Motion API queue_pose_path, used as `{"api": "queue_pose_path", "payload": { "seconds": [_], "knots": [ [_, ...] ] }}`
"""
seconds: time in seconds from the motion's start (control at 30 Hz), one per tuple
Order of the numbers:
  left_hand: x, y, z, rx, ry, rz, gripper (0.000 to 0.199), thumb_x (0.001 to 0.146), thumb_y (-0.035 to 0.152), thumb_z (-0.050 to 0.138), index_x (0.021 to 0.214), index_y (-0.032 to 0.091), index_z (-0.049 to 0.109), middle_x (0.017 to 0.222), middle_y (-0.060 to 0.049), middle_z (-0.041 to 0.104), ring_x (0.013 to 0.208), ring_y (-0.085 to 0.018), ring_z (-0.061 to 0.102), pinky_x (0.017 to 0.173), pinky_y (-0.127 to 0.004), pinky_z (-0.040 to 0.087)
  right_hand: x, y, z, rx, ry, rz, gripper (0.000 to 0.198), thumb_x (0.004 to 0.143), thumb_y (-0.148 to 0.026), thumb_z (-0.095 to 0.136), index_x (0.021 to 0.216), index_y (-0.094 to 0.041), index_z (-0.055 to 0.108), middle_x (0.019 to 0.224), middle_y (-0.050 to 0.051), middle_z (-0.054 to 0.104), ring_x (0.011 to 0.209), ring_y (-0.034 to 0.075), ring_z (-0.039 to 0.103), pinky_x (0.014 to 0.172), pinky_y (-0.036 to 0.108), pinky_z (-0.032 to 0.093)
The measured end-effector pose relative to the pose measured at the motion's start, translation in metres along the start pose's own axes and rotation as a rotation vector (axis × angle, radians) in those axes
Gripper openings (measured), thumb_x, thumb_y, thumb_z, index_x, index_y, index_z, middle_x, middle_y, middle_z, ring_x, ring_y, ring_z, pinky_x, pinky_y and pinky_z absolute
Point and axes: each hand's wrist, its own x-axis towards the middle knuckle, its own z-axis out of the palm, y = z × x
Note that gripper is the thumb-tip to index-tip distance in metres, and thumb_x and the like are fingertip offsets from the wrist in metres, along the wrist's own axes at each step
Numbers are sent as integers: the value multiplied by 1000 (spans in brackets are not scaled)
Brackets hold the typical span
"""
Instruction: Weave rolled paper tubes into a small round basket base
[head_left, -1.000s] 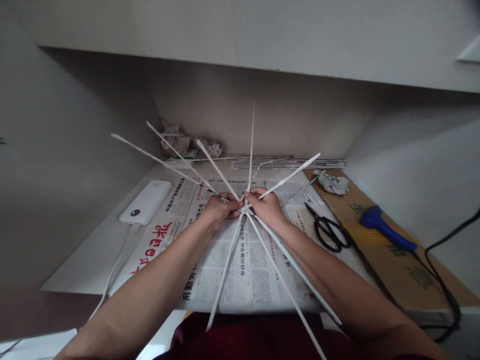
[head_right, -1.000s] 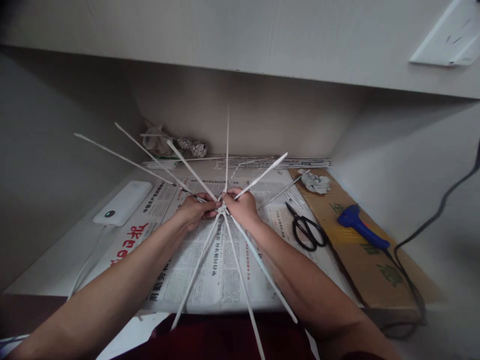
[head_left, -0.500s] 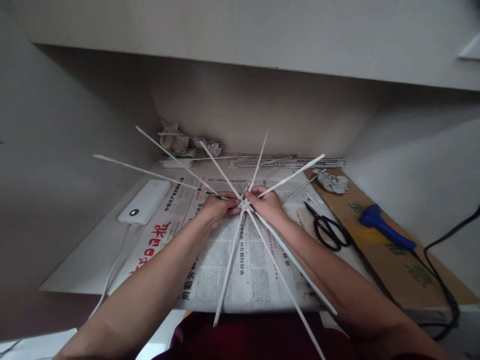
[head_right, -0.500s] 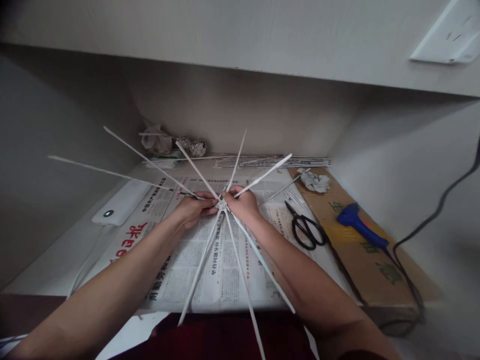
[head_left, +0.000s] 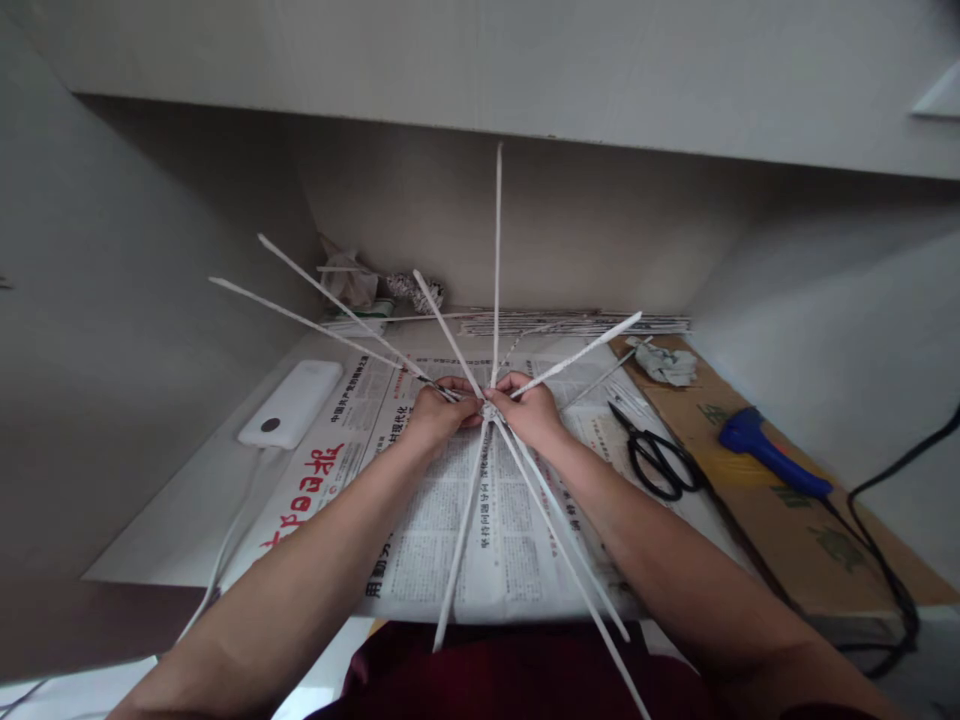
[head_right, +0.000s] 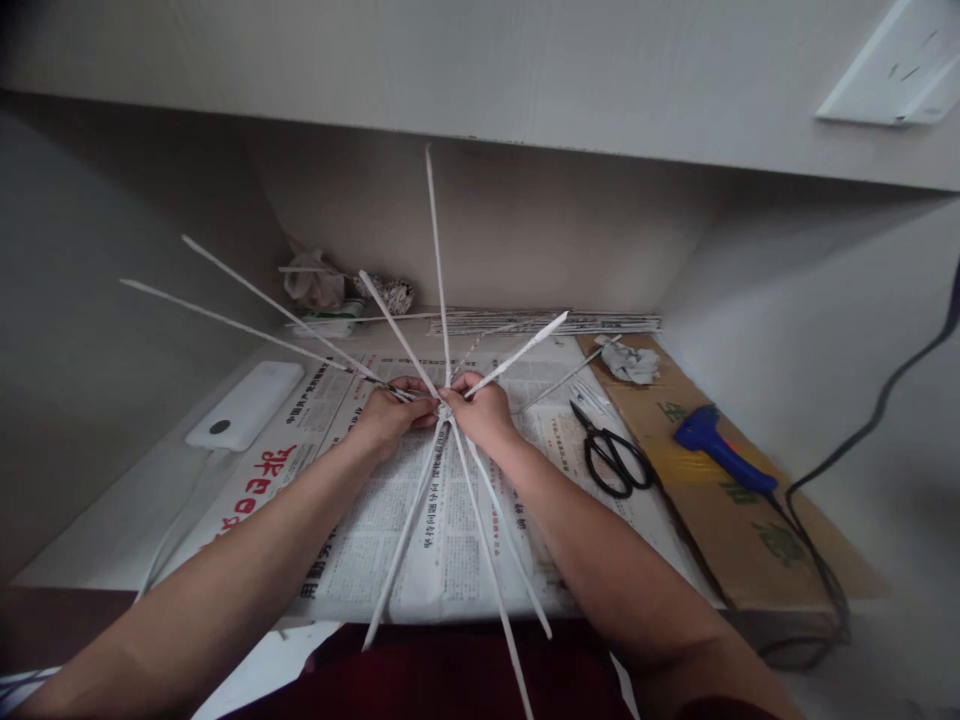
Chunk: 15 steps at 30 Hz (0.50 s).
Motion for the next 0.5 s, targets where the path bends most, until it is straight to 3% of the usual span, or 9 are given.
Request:
{"api": "queue_pose_path", "payload": {
  "seconds": [0.13,0.3,0.5],
  "knots": [
    [-1,4,-4,-8,-89,0,40,50,19,90,82,13,66,69,-3,70,62,-15,66,61,-27,57,2,1,-2,4,21,7,21,73,-41,68,69,-21,62,62,-3,61,57,14,54,57,25,39],
    [1,14,-17,-75,-319,-119,60,49,5,88,105,13,67,84,-8,75,76,-19,72,77,-31,59,6,1,-8,30,35,-8,20,73,-39,68,69,-21,61,64,-3,62,60,14,55,60,25,41],
    [4,23,-28,-113,-403,-239,46,69,2,75,113,11,66,93,-13,76,87,-25,75,82,-35,61,8,0,-11,74,7,-6,21,72,-39,69,68,-20,60,62,-4,60,59,13,54,59,25,40]
  ]
}}
